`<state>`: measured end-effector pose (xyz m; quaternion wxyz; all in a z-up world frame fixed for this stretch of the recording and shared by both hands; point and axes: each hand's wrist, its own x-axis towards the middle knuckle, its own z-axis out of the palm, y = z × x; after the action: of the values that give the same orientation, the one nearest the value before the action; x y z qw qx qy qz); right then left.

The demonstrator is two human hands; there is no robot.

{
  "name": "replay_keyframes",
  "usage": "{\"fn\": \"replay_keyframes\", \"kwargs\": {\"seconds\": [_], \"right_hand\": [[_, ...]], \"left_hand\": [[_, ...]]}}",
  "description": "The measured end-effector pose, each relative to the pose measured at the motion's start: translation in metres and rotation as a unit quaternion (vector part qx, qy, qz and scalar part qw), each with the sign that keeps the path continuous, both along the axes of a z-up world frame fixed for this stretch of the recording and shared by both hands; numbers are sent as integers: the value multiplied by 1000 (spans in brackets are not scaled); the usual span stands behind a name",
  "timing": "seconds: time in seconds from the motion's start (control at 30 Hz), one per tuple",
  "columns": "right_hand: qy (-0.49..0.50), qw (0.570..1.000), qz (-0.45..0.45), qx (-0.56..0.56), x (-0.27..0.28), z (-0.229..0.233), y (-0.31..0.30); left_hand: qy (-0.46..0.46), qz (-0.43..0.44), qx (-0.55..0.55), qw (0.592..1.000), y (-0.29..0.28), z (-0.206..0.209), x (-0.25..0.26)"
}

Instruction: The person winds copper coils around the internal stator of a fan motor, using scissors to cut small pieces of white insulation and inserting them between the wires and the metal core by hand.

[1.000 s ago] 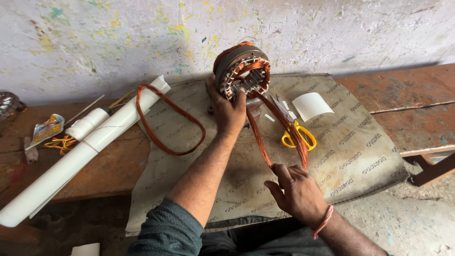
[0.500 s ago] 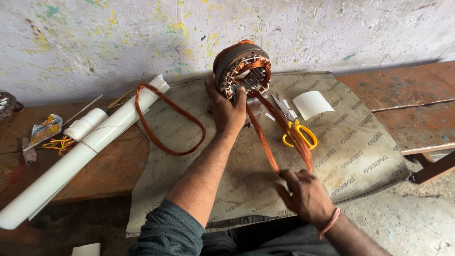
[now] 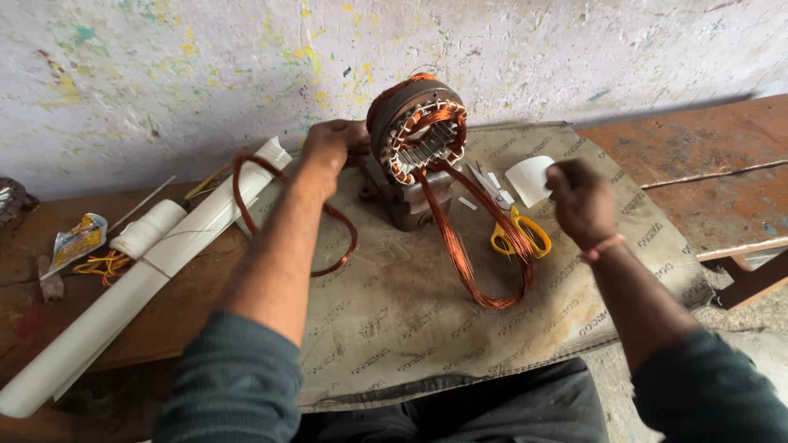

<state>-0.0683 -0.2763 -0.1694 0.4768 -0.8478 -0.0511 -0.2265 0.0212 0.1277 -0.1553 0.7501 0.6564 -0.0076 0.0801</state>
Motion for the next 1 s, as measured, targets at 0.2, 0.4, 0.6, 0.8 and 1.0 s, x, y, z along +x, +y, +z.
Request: {"fn": "replay_keyframes", "kwargs": {"seconds": [0.2,0.4,0.6,0.8,1.0], "right_hand": [[80,996,-27,-6,27,-52,-14],[61,998,-6,-33,27,-47,-13],[116,993,3,-9,24,-44,-9],[131,990,-11,-59,25,-40,-6],[112,992,-4,-63,22,-42,-4]], "left_hand": [[116,-218,132,960,-14,12,41],[-50,-379,101,919,-32,29,30],[-8,-328,46,944,-29,-2,45],[-96,-369,-4,925,-32,-11,46],[-29,-346,-89,934,-26,-20,40]]}}
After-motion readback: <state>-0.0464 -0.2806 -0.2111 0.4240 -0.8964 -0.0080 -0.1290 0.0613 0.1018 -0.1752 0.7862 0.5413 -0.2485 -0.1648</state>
